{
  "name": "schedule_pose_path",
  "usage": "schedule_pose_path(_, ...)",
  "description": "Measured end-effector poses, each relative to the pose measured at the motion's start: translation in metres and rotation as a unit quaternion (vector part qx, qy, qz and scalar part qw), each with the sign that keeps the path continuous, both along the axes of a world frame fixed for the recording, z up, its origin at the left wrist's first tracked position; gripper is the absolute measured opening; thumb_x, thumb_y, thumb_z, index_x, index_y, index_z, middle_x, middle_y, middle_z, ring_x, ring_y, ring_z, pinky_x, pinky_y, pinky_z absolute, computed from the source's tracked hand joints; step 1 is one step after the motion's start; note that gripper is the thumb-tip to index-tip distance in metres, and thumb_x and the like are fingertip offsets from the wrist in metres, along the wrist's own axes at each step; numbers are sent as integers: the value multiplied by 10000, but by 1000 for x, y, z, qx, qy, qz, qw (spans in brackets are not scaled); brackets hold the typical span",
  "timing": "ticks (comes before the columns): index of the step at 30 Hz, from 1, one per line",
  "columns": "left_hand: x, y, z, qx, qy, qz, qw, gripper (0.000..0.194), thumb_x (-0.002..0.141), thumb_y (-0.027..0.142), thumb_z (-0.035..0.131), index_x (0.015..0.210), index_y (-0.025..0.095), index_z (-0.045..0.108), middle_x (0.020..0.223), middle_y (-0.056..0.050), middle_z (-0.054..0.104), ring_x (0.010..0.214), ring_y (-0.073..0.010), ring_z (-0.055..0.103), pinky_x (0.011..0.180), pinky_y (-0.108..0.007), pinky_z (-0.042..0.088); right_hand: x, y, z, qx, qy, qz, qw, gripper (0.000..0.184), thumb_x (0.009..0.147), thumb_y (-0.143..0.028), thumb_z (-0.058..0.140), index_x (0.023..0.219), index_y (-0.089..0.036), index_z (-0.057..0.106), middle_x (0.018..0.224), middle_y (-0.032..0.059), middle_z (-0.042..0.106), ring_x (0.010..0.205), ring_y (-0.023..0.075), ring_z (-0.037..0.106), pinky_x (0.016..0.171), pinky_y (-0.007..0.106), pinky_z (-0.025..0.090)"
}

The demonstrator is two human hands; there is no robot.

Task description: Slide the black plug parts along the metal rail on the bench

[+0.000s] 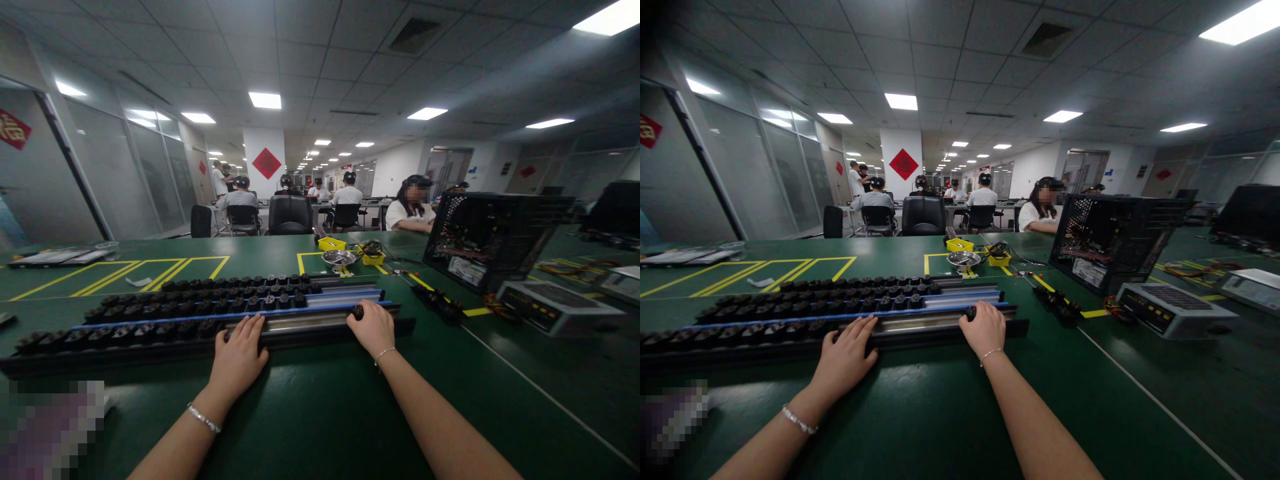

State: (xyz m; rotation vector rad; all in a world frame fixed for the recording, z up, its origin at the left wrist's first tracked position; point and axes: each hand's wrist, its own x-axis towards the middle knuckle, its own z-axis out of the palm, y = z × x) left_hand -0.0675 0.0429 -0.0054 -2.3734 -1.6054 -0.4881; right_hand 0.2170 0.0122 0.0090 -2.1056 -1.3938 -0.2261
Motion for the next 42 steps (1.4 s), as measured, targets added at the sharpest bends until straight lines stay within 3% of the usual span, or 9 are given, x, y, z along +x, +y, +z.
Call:
schedule_pose_path(8, 0, 1, 0, -1, 1, 6, 1000, 599, 785, 298, 400, 1374, 197, 366, 1417, -95, 428, 1307, -267, 350, 1009, -512, 257, -1, 1, -2, 18, 5, -8, 1000, 358, 731, -304, 497, 1048, -181, 607, 1125, 89, 626, 1085, 229, 516, 971, 371, 300)
schedule_pose_path(37, -1, 4, -2, 3, 10, 2, 1000, 576, 784, 311, 382, 1344, 177, 407, 1429, -74, 411, 1301, -257, 364, 983, -517, 291, 3, 1, 4, -23, 32, -5, 999, 396, 745, -295, 472, 1109, -179, 577, 1134, 83, 627, 1100, 232, 515, 964, 357, 317)
schedule_pose_path(42, -2, 4, -2, 0, 9, 2, 1000, 576, 784, 319, 390, 1344, 183, 410, 1426, -77, 416, 1302, -270, 362, 982, -519, 294, 3, 2, 0, -16, 25, -22, 999, 390, 732, -306, 487, 1083, -172, 592, 1170, 84, 607, 1143, 236, 477, 1003, 371, 272)
